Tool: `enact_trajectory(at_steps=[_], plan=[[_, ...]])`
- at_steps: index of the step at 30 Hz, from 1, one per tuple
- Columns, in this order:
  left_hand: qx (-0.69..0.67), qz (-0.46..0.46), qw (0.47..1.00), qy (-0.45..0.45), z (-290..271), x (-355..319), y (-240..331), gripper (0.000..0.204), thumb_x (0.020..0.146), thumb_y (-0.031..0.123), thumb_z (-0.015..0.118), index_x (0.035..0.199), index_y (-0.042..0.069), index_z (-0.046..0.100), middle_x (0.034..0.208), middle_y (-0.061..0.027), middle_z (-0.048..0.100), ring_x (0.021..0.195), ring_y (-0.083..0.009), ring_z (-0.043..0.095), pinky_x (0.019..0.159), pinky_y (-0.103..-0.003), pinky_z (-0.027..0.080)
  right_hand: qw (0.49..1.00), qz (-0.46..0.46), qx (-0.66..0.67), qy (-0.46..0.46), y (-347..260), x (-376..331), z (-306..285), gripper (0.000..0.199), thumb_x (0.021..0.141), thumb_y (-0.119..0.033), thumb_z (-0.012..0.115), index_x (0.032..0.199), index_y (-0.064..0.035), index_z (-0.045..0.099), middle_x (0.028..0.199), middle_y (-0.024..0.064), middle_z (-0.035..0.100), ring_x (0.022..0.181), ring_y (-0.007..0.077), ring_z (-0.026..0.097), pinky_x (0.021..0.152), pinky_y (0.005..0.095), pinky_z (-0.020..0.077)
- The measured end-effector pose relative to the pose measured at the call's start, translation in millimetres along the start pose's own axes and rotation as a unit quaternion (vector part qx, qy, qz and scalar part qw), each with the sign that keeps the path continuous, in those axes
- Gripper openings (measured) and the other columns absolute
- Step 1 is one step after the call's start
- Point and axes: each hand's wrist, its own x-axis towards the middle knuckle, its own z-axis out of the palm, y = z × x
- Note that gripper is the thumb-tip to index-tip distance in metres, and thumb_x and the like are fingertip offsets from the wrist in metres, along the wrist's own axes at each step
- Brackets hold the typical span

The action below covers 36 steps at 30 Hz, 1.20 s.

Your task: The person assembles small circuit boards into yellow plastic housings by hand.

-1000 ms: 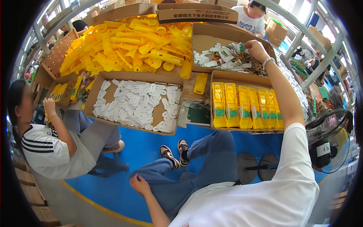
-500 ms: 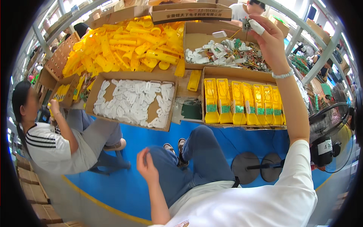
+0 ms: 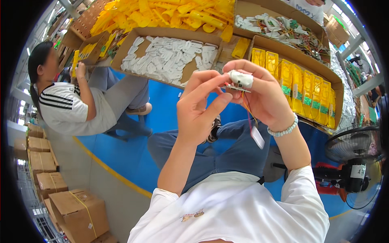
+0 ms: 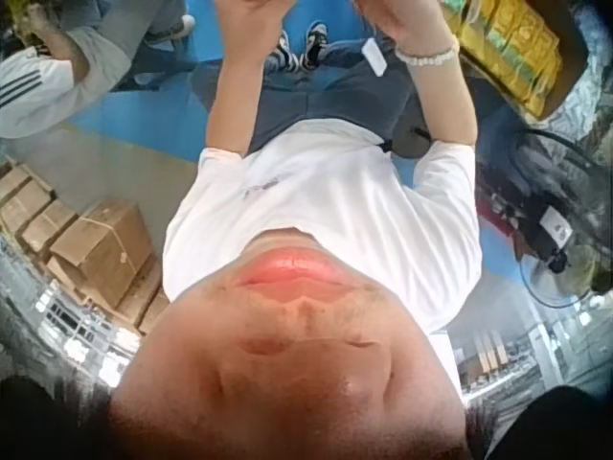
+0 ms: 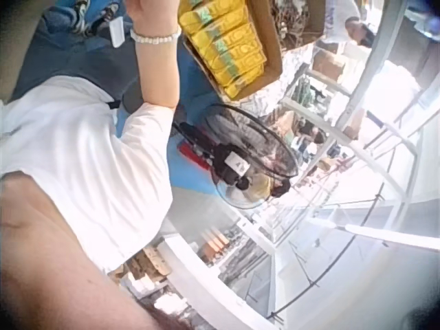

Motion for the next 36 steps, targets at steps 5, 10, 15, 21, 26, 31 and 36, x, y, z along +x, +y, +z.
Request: enact_trajectory(at_steps=[5,10,15,21,26,31,36], plan=[[0.008,-0.005,1.0,0.0,-12.3,-16.4,-14.7,0.024,0.083,-0.003,0.066,0.107,-0.003,0.065,0.102,-0.0091,0.056,0.095,-0.0171,0.057,0.079,-0.028,0.049,0.997,0.053,0.052,0.005,27.0,0.1,-6.5,0.02,0.094,-0.009,0.054,0.11,0.0021,0.056,0.092,0.0083,0.061,0.075,0.0139,0.059,0.065,0.0271,0.0505],[-0.088,-0.076,0.988,0.101,-15.5,-24.9,-11.3,0.018,0.083,-0.007,0.063,0.101,-0.005,0.062,0.094,-0.0101,0.057,0.077,-0.0174,0.06,0.066,-0.028,0.051,0.989,-0.061,-0.134,0.015,37.5,-2.2,-15.8,0.024,0.093,-0.012,0.056,0.111,0.0039,0.059,0.099,0.0086,0.064,0.088,0.0155,0.062,0.078,0.0295,0.0507],[-0.115,-0.109,0.979,0.131,-5.6,-25.9,-6.4,0.016,0.084,-0.009,0.058,0.099,-0.006,0.062,0.092,-0.0099,0.057,0.074,-0.0177,0.059,0.058,-0.03,0.049,0.964,-0.148,-0.217,0.032,52.3,-13.2,-20.9,0.022,0.087,0.0,0.062,0.108,0.0064,0.061,0.098,0.0068,0.065,0.089,0.0108,0.061,0.078,0.0235,0.0492],[-0.066,-0.129,0.98,0.135,0.9,-29.7,-9.7,0.02,0.086,-0.006,0.059,0.105,-0.007,0.064,0.091,-0.0073,0.053,0.073,-0.0153,0.06,0.059,-0.027,0.05,0.956,-0.155,-0.229,0.099,57.7,-16.8,-20.2,0.016,0.085,0.005,0.061,0.1,0.0092,0.064,0.084,0.0078,0.066,0.074,0.0109,0.063,0.065,0.0219,0.0503],[-0.034,-0.113,0.982,0.144,1.3,-31.3,-12.8,0.02,0.087,-0.003,0.06,0.106,-0.007,0.064,0.091,-0.0051,0.052,0.071,-0.0121,0.059,0.061,-0.024,0.05,0.964,-0.141,-0.195,0.117,64.3,-13.8,-23.7,0.014,0.084,0.006,0.06,0.097,0.0097,0.065,0.081,0.0077,0.065,0.072,0.0108,0.062,0.064,0.022,0.0499],[-0.017,-0.113,0.985,0.133,-1.7,-27.7,-15.7,0.02,0.087,-0.003,0.06,0.106,-0.007,0.065,0.089,-0.0043,0.052,0.069,-0.0103,0.057,0.06,-0.022,0.047,0.968,-0.124,-0.19,0.107,62.0,-12.1,-24.6,0.014,0.084,0.005,0.06,0.097,0.0096,0.064,0.079,0.0067,0.064,0.07,0.0103,0.061,0.063,0.0221,0.0488],[0.043,-0.137,0.983,0.111,2.6,-29.6,-20.9,0.023,0.088,-0.002,0.061,0.11,-0.006,0.064,0.092,-0.0045,0.054,0.074,-0.0094,0.056,0.063,-0.02,0.046,0.972,-0.116,-0.16,0.13,68.9,-16.9,-35.5,0.012,0.086,0.004,0.06,0.096,0.009,0.063,0.081,0.0068,0.062,0.072,0.0107,0.061,0.063,0.0223,0.0482]])
